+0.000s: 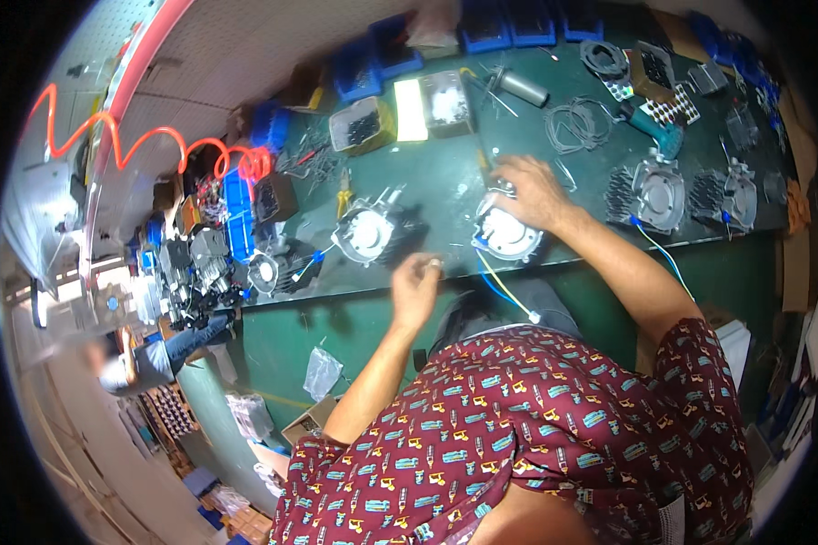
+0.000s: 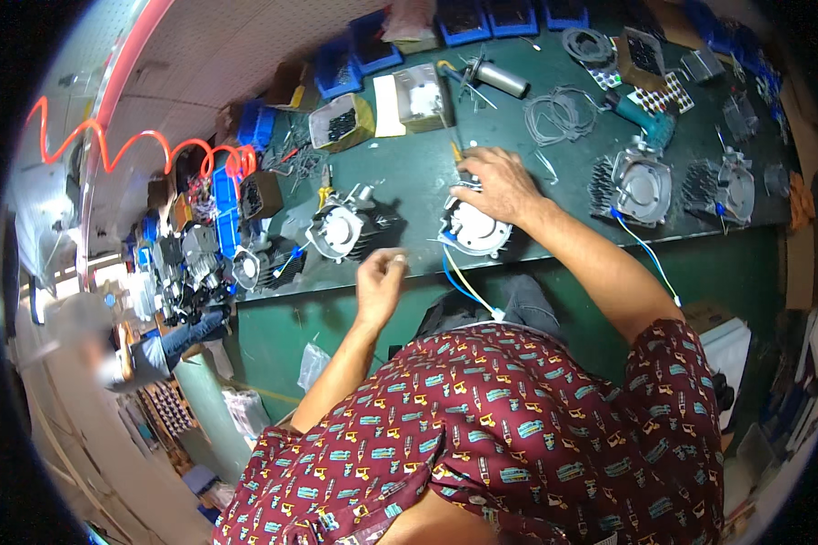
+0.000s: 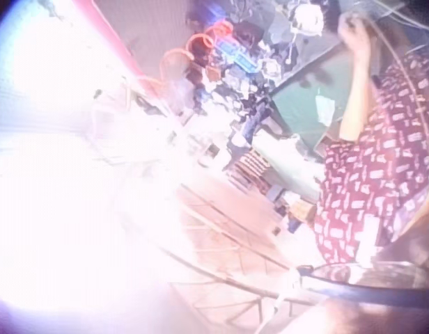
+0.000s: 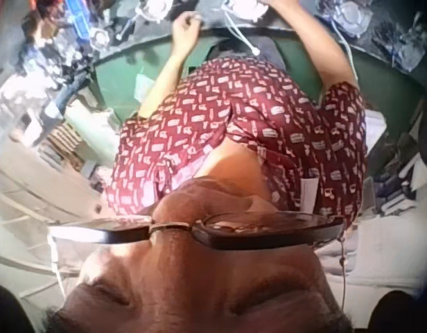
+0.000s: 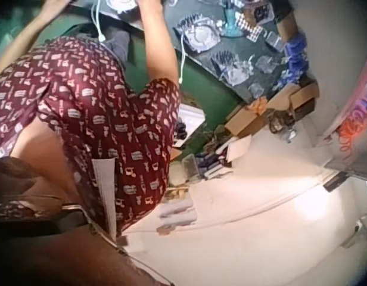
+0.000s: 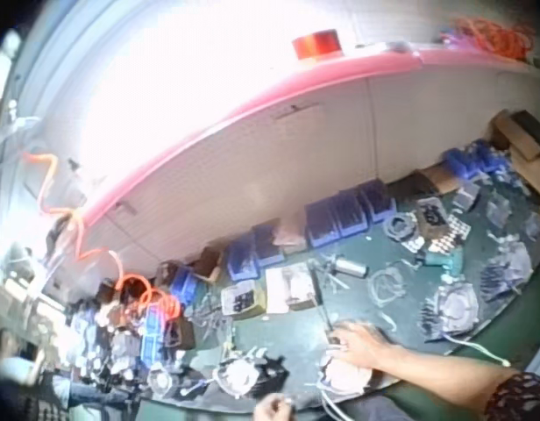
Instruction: The person assembles small electronic devices at a workbench, connecting wires to circular housings and attaching black dome covers. They handle multiple units one at a time, using pliers and a screwdriver to secure components and organize parts on the table.
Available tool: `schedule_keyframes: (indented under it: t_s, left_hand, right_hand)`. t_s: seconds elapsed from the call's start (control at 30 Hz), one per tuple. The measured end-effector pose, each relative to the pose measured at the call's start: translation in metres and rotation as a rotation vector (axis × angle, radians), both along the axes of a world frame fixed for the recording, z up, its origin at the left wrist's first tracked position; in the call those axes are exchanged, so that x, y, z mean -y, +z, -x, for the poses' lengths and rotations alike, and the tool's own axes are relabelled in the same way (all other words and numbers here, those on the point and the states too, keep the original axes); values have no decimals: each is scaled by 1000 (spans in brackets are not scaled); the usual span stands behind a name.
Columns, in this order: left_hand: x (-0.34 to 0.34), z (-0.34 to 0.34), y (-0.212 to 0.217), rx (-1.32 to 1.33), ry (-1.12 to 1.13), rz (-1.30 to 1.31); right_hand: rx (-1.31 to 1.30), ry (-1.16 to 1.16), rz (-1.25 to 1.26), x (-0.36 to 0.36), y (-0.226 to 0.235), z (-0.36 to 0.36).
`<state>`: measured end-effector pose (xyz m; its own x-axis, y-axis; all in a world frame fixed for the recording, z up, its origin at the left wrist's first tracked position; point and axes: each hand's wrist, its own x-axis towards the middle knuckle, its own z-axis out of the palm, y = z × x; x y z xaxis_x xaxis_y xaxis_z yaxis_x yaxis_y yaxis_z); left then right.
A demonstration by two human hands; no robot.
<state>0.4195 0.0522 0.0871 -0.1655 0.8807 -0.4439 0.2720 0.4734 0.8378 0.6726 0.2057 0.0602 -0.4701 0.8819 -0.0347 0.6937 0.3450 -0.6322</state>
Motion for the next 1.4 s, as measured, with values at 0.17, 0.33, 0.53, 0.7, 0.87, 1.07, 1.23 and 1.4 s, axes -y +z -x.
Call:
schedule_keyframes:
  t_s: [0.17,0.33,0.53,0.7,0.87,1.07,1.23,1.4]
  left_hand:
    - [-5,102,11,-543,139,-344]
    - [-13,184,-33,-880,-320,-321]
    - [-27,212,-50,-684,-541,-130]
    - [-36,224,-51,-377,-536,2]
    - [-31,227,-46,-67,-400,52]
    - [-17,226,-29,453,-160,247]
    - [-9,222,-33,556,-7,259]
    - [-27,209,-36,602,79,295]
  right_hand:
    - [215,-23,-5,-10,23,-14]
    - [98,-14,85,-11,107,35]
    - [-369,18,457,80,74,189]
    - [-307,-264,949,136,-11,282]
    - [-692,-433,1511,145,-2,314]
    - [-801,-521,1550,148,-4,317]
    - [-442,-119,706,144,0,310]
    - [-193,193,412,128,15,290]
